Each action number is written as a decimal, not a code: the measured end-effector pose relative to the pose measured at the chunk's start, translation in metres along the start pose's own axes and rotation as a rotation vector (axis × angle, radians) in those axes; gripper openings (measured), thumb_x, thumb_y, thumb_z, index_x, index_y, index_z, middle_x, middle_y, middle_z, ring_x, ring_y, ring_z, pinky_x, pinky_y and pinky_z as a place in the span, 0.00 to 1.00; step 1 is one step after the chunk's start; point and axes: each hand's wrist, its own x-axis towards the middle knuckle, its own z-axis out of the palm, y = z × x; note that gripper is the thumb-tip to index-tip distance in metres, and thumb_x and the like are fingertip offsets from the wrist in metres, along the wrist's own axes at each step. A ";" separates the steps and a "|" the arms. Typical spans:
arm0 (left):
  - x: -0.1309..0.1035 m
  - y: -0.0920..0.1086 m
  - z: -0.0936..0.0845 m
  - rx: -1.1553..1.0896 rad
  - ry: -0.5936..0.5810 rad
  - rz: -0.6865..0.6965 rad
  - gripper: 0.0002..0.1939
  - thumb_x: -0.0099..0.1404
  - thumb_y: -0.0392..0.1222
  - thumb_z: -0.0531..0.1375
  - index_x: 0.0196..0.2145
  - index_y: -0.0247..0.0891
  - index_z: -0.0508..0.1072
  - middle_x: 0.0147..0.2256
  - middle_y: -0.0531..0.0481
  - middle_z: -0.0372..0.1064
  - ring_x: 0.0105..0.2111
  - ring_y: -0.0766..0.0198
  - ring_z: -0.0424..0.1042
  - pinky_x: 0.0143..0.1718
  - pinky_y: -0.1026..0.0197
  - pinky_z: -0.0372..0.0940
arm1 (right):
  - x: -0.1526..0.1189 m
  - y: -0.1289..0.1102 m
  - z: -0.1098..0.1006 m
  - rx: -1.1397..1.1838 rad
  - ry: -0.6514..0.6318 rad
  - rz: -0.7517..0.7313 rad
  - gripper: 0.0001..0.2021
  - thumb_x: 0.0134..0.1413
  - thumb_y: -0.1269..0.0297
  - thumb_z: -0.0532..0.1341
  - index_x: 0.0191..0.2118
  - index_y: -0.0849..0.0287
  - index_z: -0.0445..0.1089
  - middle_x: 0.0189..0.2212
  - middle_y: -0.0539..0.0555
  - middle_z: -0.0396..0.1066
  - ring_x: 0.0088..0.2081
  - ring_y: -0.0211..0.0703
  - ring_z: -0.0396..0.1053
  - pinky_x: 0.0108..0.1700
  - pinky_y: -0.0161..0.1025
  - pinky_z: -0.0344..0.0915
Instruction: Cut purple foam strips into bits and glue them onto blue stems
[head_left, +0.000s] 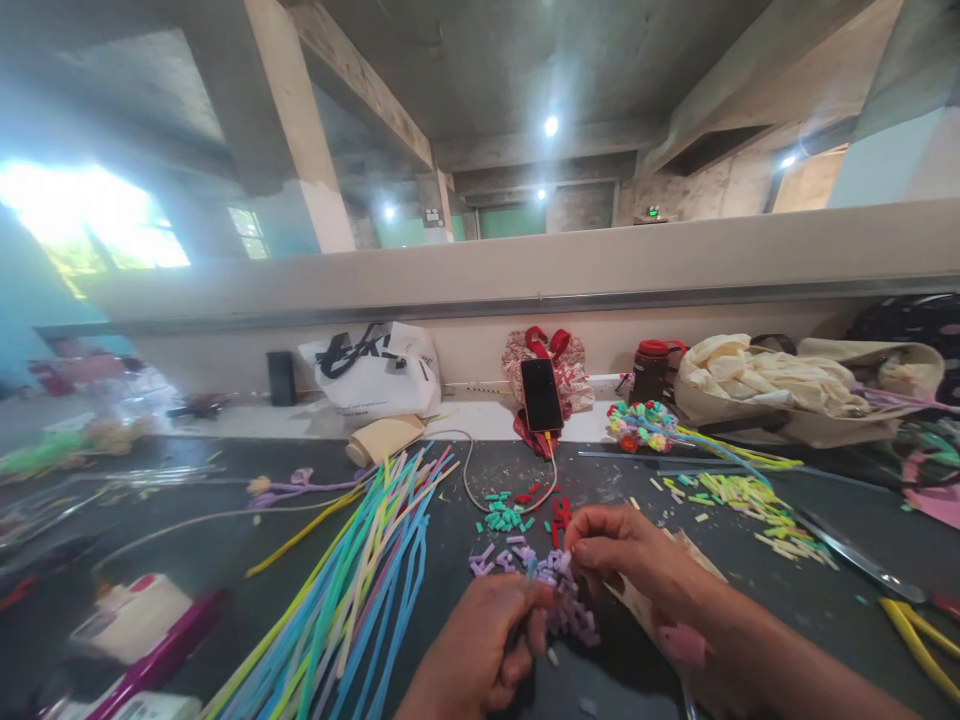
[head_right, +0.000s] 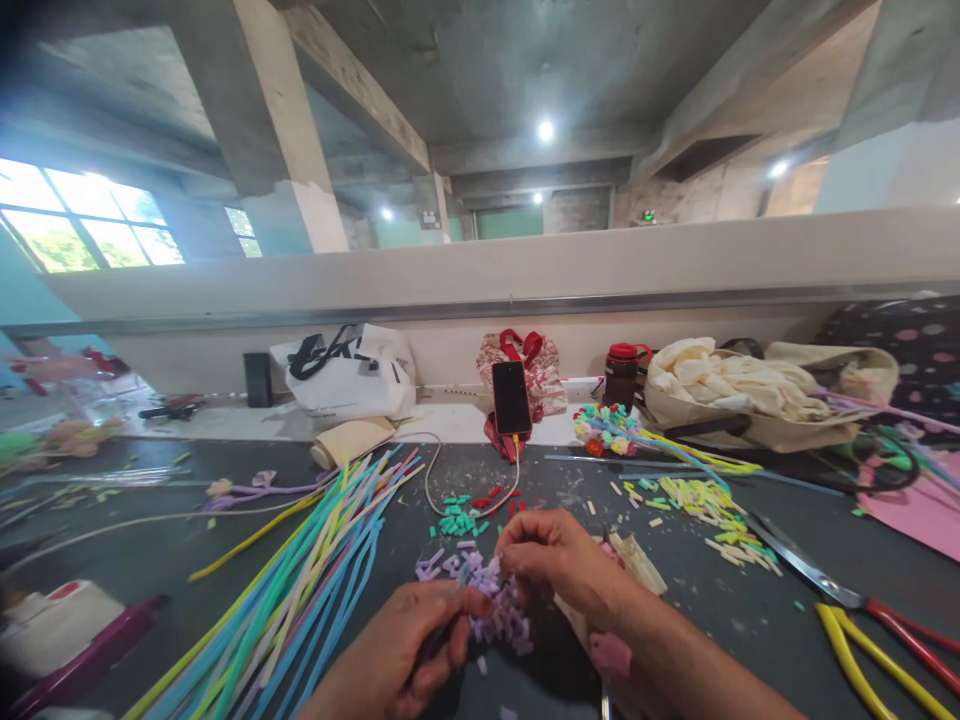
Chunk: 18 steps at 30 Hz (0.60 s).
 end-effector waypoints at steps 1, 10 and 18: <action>0.001 -0.001 0.000 0.027 -0.014 -0.008 0.14 0.49 0.49 0.52 0.19 0.36 0.66 0.10 0.60 0.52 0.08 0.77 0.43 0.09 0.69 0.33 | 0.001 0.000 -0.001 -0.014 -0.006 0.003 0.02 0.39 0.70 0.56 0.22 0.63 0.64 0.13 0.43 0.59 0.16 0.29 0.57 0.18 0.27 0.49; 0.000 -0.010 0.000 0.157 -0.105 -0.006 0.18 0.52 0.54 0.53 0.17 0.36 0.64 0.12 0.58 0.56 0.07 0.77 0.44 0.09 0.69 0.37 | -0.001 0.010 -0.001 -0.208 -0.101 -0.084 0.03 0.40 0.74 0.56 0.23 0.63 0.66 0.17 0.45 0.62 0.20 0.31 0.58 0.23 0.28 0.55; 0.005 -0.017 0.002 0.297 -0.061 0.079 0.17 0.56 0.48 0.46 0.17 0.37 0.61 0.09 0.61 0.49 0.07 0.76 0.42 0.11 0.68 0.35 | -0.001 0.004 0.000 -0.593 -0.102 -0.279 0.05 0.42 0.74 0.58 0.24 0.62 0.71 0.21 0.47 0.65 0.26 0.34 0.63 0.29 0.29 0.58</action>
